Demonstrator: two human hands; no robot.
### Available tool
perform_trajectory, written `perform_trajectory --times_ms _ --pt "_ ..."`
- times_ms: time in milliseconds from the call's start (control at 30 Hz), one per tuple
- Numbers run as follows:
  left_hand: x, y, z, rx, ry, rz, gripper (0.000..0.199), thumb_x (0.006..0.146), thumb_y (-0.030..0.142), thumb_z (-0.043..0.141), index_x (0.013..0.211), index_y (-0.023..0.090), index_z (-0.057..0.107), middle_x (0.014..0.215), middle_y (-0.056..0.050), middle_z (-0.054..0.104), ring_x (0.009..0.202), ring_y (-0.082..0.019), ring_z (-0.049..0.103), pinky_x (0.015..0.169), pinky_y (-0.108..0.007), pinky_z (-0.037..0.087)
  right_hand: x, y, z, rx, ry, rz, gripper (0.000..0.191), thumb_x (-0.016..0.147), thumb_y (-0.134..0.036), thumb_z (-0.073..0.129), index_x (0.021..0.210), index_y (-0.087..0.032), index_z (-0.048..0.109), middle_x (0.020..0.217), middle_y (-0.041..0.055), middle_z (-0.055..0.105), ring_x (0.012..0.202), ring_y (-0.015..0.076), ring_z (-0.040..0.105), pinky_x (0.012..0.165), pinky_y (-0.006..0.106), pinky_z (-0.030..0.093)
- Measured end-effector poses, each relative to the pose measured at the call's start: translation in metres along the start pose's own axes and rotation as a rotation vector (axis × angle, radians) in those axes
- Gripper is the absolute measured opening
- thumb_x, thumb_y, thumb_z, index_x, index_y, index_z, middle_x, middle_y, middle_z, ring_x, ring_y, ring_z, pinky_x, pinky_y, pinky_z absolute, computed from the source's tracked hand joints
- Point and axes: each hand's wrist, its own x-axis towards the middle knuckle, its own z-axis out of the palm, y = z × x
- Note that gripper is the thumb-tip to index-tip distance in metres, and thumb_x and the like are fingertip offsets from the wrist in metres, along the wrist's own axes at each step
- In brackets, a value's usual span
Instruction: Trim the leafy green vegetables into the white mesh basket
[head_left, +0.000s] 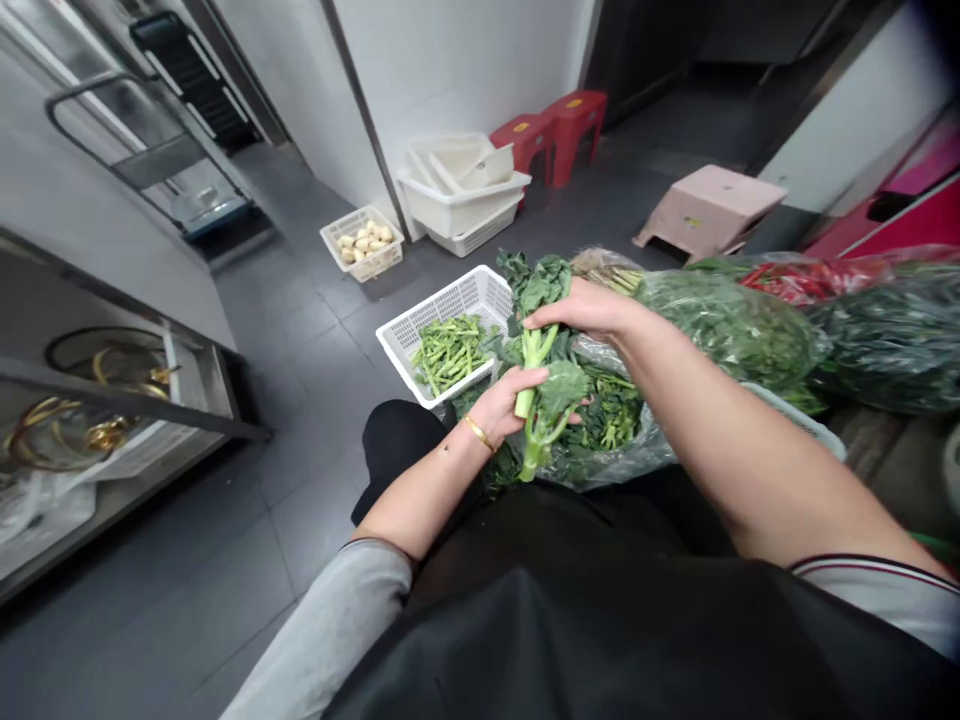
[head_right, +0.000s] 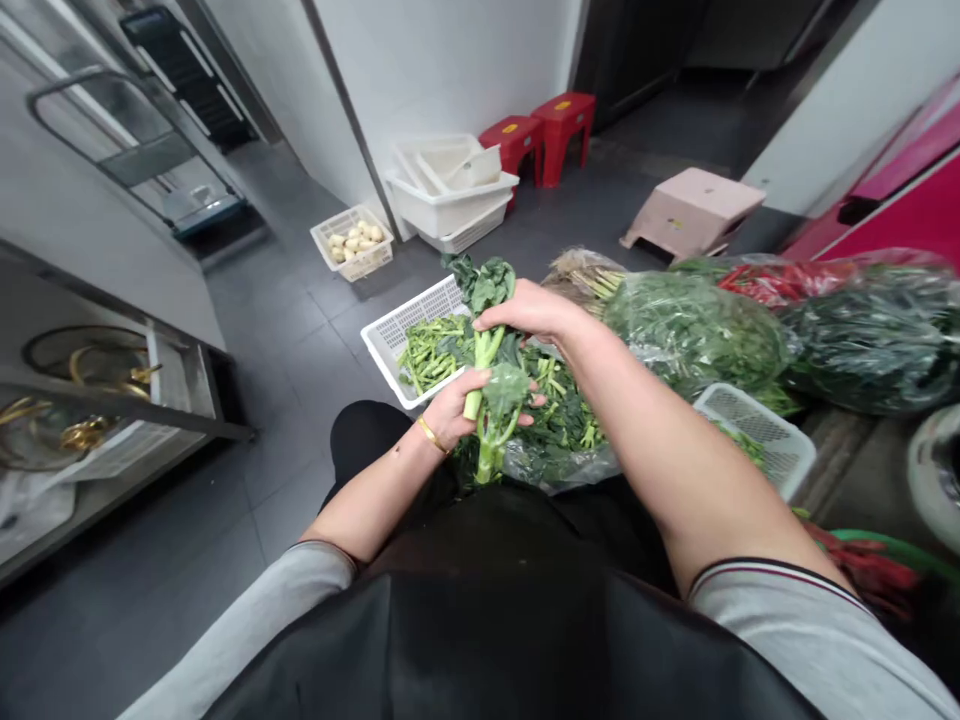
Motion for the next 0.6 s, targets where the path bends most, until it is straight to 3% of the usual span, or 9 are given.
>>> perform_trajectory --times_ms 67,133,233,300,433,533,600 --pt "0.01 0.004 -0.002 -0.014 0.065 -0.003 0.033 0.068 0.03 0.067 0.093 0.01 0.063 0.083 -0.013 0.07 0.083 -0.028 0.067 0.067 -0.037 0.054 0.001 0.002 -0.005 0.024 -0.025 0.073 0.03 0.061 -0.032 0.078 0.078 -0.011 0.063 0.073 0.0031 0.064 0.068 0.0142 0.058 0.058 0.027 0.051" --pt "0.022 0.005 -0.006 -0.062 0.129 0.026 0.026 0.07 0.026 0.064 0.09 0.009 0.063 0.075 -0.01 0.069 0.077 -0.025 0.068 0.062 -0.032 0.053 -0.011 0.006 -0.014 0.052 0.041 0.11 0.034 0.069 -0.038 0.071 0.088 -0.011 0.062 0.085 0.0056 0.064 0.074 0.0137 0.058 0.058 0.026 0.049" --pt "0.037 -0.001 -0.013 -0.131 0.247 0.109 0.018 0.069 0.023 0.064 0.081 0.01 0.062 0.065 -0.006 0.066 0.067 -0.02 0.066 0.06 -0.029 0.052 -0.055 0.023 -0.017 0.207 0.351 0.023 0.034 0.08 -0.044 0.058 0.1 -0.017 0.057 0.108 0.0092 0.058 0.08 0.0141 0.058 0.058 0.027 0.049" --pt "0.043 -0.008 -0.014 -0.144 0.335 0.184 0.016 0.065 0.022 0.068 0.073 0.011 0.06 0.06 -0.003 0.064 0.062 -0.018 0.064 0.062 -0.028 0.051 -0.094 0.042 -0.005 0.327 0.536 -0.034 0.032 0.08 -0.045 0.056 0.101 -0.021 0.056 0.112 0.0086 0.056 0.077 0.0141 0.059 0.061 0.031 0.052" --pt "0.05 -0.023 -0.004 -0.081 0.423 0.276 0.027 0.056 0.024 0.077 0.069 0.011 0.058 0.055 -0.001 0.06 0.052 -0.014 0.059 0.062 -0.029 0.05 -0.153 0.081 0.042 0.468 0.517 0.205 0.04 0.077 -0.05 0.057 0.109 -0.025 0.05 0.103 0.0078 0.058 0.084 0.02 0.061 0.069 0.037 0.054" --pt "0.055 -0.029 0.007 -0.099 0.501 0.352 0.032 0.055 0.027 0.079 0.074 0.011 0.058 0.06 0.0 0.061 0.054 -0.013 0.059 0.063 -0.028 0.048 -0.167 0.096 0.069 0.544 0.507 0.245 0.052 0.076 -0.055 0.054 0.118 -0.027 0.041 0.102 0.0074 0.058 0.091 0.0212 0.061 0.073 0.037 0.052" --pt "0.058 -0.03 0.012 -0.132 0.547 0.412 0.033 0.055 0.025 0.079 0.076 0.012 0.057 0.062 0.001 0.06 0.056 -0.012 0.059 0.064 -0.027 0.047 -0.166 0.101 0.076 0.504 0.395 0.269 0.059 0.068 -0.049 0.066 0.117 -0.026 0.042 0.098 0.0051 0.06 0.09 0.0204 0.061 0.074 0.034 0.051"
